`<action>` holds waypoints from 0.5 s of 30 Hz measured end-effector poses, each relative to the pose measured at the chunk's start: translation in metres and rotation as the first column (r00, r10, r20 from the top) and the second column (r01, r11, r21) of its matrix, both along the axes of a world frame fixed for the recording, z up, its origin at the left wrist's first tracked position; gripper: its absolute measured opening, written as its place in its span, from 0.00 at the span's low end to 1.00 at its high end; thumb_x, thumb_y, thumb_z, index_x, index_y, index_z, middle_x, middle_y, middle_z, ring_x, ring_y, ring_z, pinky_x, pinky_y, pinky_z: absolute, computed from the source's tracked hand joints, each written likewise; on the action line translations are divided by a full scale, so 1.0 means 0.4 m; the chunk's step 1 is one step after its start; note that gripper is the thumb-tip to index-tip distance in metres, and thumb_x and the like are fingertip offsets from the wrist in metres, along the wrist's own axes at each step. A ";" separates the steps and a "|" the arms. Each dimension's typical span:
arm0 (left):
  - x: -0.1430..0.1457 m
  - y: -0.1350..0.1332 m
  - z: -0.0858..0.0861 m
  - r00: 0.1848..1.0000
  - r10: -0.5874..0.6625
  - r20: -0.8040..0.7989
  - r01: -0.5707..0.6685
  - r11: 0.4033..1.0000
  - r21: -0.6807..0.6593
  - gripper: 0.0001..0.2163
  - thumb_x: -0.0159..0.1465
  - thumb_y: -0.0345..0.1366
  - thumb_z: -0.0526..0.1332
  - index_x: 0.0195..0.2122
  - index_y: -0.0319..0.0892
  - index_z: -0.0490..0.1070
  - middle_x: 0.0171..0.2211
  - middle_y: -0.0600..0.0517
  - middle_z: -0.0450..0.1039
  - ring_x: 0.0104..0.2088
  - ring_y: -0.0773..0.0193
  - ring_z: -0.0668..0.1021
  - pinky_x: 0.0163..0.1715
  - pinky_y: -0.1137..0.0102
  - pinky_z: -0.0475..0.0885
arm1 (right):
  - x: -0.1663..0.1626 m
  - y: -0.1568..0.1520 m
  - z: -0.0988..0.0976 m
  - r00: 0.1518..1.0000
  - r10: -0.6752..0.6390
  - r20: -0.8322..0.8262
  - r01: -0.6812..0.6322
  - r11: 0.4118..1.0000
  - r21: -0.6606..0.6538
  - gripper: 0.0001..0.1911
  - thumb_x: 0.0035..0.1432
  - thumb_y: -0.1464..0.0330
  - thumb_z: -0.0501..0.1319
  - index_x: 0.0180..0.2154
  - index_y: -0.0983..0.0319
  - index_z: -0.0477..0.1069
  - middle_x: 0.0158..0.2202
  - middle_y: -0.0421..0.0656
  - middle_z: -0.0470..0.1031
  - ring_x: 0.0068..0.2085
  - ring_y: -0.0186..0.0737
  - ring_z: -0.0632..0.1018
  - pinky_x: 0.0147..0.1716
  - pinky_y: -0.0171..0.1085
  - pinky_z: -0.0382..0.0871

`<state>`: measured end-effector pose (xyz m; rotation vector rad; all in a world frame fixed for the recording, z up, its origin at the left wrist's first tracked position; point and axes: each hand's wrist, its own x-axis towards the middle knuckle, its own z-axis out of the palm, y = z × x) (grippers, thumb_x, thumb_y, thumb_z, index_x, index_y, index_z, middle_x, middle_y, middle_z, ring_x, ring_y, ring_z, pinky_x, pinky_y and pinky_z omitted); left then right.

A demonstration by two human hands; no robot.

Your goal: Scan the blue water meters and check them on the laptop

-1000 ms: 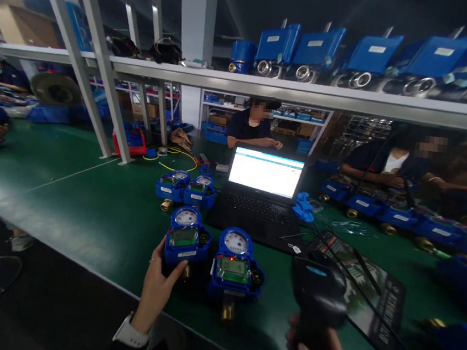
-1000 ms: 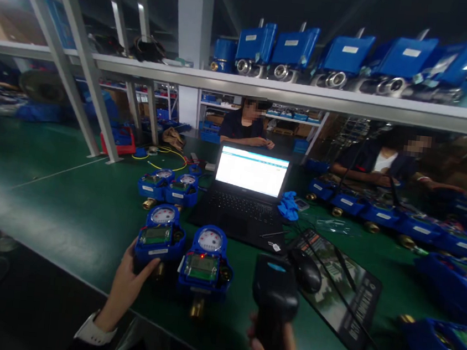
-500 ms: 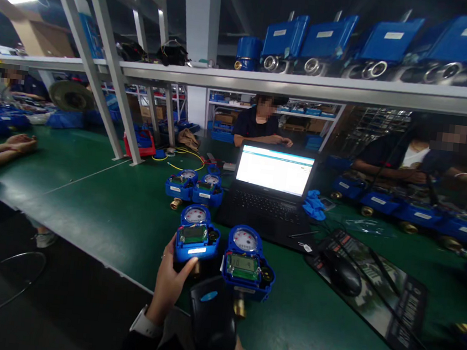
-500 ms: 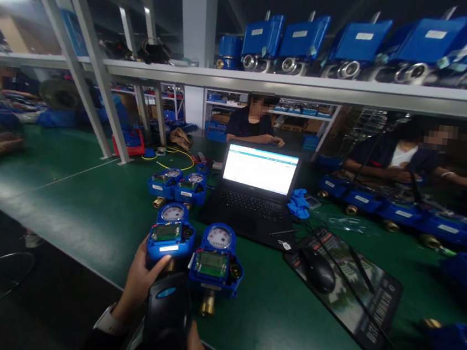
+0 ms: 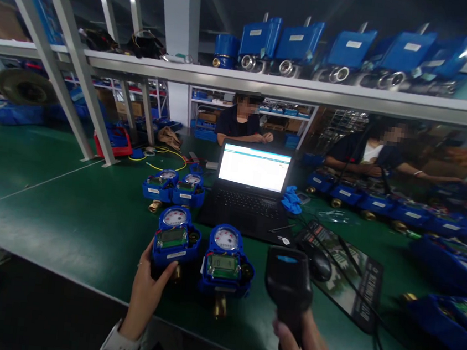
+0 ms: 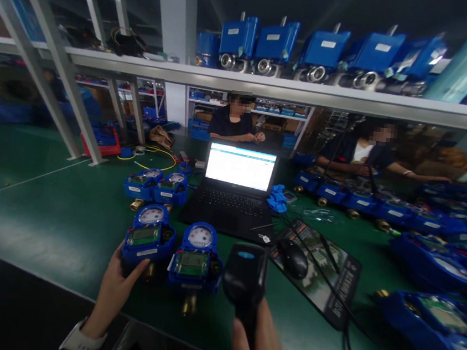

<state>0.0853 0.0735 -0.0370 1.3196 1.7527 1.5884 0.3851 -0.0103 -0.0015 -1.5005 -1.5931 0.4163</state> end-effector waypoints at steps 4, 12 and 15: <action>-0.001 0.001 0.006 1.000 0.008 0.023 -0.007 0.999 -0.036 0.43 0.51 0.58 0.64 0.61 0.34 0.56 0.57 0.36 0.63 0.57 0.43 0.67 0.58 0.48 0.60 | 0.067 0.102 -0.029 0.959 -0.101 0.266 0.113 0.993 -0.032 0.28 0.60 0.53 0.52 0.57 0.62 0.64 0.50 0.51 0.74 0.49 0.49 0.77 0.44 0.43 0.75; -0.003 0.007 0.009 1.000 0.028 0.014 -0.027 0.999 -0.044 0.46 0.47 0.61 0.63 0.60 0.32 0.58 0.56 0.35 0.64 0.57 0.42 0.67 0.59 0.50 0.59 | 0.174 0.225 -0.046 0.861 -0.081 0.502 0.082 0.996 0.020 0.26 0.61 0.55 0.53 0.55 0.60 0.67 0.46 0.49 0.74 0.47 0.47 0.76 0.47 0.45 0.72; -0.006 0.006 0.004 1.000 0.028 0.012 -0.027 0.997 -0.072 0.47 0.47 0.62 0.63 0.60 0.32 0.57 0.57 0.35 0.63 0.58 0.42 0.67 0.60 0.49 0.59 | 0.271 0.316 -0.030 0.798 -0.301 0.523 0.277 0.953 0.126 0.27 0.60 0.54 0.53 0.55 0.63 0.67 0.51 0.53 0.70 0.54 0.53 0.72 0.53 0.52 0.67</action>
